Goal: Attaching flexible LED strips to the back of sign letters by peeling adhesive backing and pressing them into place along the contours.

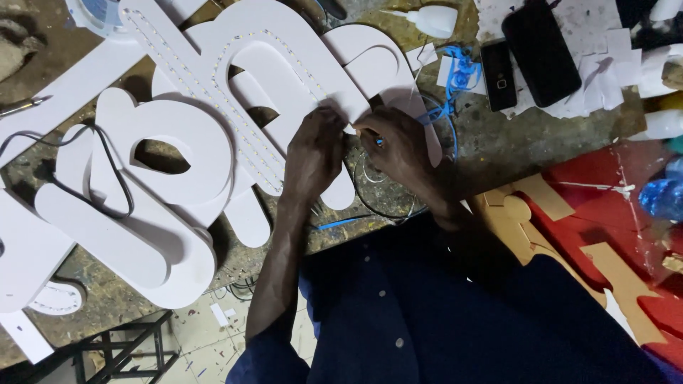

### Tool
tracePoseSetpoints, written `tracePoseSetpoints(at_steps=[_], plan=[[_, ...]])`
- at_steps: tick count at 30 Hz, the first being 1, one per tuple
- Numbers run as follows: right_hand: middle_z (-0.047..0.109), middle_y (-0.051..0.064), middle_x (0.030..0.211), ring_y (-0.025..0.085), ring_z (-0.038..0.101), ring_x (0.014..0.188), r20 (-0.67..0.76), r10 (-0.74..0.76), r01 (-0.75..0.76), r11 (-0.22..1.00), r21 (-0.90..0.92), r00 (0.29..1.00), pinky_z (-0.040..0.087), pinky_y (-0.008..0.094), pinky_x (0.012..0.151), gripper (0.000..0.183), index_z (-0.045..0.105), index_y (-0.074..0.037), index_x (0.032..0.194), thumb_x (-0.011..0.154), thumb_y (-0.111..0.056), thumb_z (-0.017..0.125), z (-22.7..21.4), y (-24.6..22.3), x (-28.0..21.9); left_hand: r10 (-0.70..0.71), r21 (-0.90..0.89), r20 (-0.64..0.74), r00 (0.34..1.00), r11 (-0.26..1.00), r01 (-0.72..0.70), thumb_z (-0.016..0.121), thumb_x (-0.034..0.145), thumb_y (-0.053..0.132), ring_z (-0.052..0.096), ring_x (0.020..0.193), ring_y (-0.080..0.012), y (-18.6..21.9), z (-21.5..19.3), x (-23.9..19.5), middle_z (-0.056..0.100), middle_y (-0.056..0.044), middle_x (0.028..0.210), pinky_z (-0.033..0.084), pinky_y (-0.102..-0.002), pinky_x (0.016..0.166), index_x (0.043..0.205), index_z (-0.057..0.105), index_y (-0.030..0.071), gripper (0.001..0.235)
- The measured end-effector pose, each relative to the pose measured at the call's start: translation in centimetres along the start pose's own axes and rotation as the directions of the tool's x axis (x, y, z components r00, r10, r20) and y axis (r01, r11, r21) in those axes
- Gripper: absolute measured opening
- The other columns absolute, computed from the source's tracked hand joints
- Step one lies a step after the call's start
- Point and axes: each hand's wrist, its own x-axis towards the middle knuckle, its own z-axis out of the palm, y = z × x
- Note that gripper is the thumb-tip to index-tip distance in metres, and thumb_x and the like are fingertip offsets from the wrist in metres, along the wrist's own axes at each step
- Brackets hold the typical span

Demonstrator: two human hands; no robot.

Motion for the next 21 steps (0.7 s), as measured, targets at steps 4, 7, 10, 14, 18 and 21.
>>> tracePoseSetpoints(at_steps=[4,7,10,14,18,21], plan=[[0.072,0.007,0.088,0.035,0.078,0.088,0.006,-0.004,0.004,0.998,-0.065,1.000,0.061,0.047,0.080,0.009,0.080,-0.020,0.107,0.102,-0.013,0.080,-0.3,-0.3,0.0,-0.026,0.002,0.013,1.000,1.000,0.026,0.068,0.112,0.015,0.072,0.126,-0.0402,0.4,-0.2,0.1,0.073,-0.014,0.116,0.060,-0.048,0.104,0.120,0.082,0.004,0.020],[0.072,0.007,0.089,0.035,0.078,0.087,0.036,0.025,-0.023,0.998,-0.056,0.999,0.061,0.050,0.079,0.010,0.080,-0.021,0.110,0.102,-0.015,0.079,-0.4,-0.7,0.1,-0.036,-0.004,0.042,0.998,0.999,0.036,0.071,0.112,0.020,0.069,0.132,-0.0410,0.7,-0.1,0.3,0.072,-0.013,0.120,0.060,-0.050,0.103,0.126,0.082,0.006,0.022],[0.075,0.010,0.091,0.038,0.078,0.088,0.043,0.054,-0.054,0.998,0.013,0.998,0.062,0.049,0.082,0.014,0.078,-0.017,0.112,0.101,-0.008,0.078,-0.9,-1.7,0.3,-0.024,0.057,-0.006,1.000,0.998,0.025,0.076,0.109,0.021,0.071,0.128,-0.0384,1.1,0.0,0.4,0.072,-0.011,0.115,0.060,-0.046,0.100,0.117,0.084,0.008,0.017],[0.077,0.011,0.089,0.037,0.079,0.086,0.031,0.101,-0.100,0.995,-0.020,0.994,0.062,0.051,0.081,0.018,0.078,-0.015,0.119,0.103,-0.010,0.081,-1.3,-1.8,-0.5,-0.051,0.038,-0.024,0.998,0.998,0.052,0.076,0.109,0.022,0.071,0.127,-0.0380,0.7,0.4,-0.1,0.071,-0.010,0.114,0.060,-0.044,0.096,0.113,0.084,0.008,0.017],[0.080,0.013,0.093,0.038,0.081,0.094,0.055,0.112,-0.112,0.994,0.000,0.992,0.062,0.051,0.084,0.018,0.077,-0.016,0.113,0.098,-0.008,0.083,-1.4,-1.0,-0.6,-0.044,0.068,-0.040,0.998,0.997,0.047,0.074,0.110,0.023,0.071,0.128,-0.0371,0.8,1.1,-0.5,0.071,-0.007,0.116,0.060,-0.044,0.095,0.110,0.083,0.010,0.016],[0.078,0.017,0.097,0.043,0.081,0.096,0.052,0.058,-0.066,0.985,0.160,0.997,0.064,0.050,0.083,0.019,0.079,-0.012,0.117,0.104,0.001,0.078,-2.0,0.0,0.2,-0.038,0.041,-0.046,0.998,0.998,0.040,0.077,0.106,0.016,0.069,0.135,-0.0440,1.3,0.8,-0.7,0.070,-0.012,0.122,0.060,-0.049,0.104,0.117,0.083,0.007,0.016]])
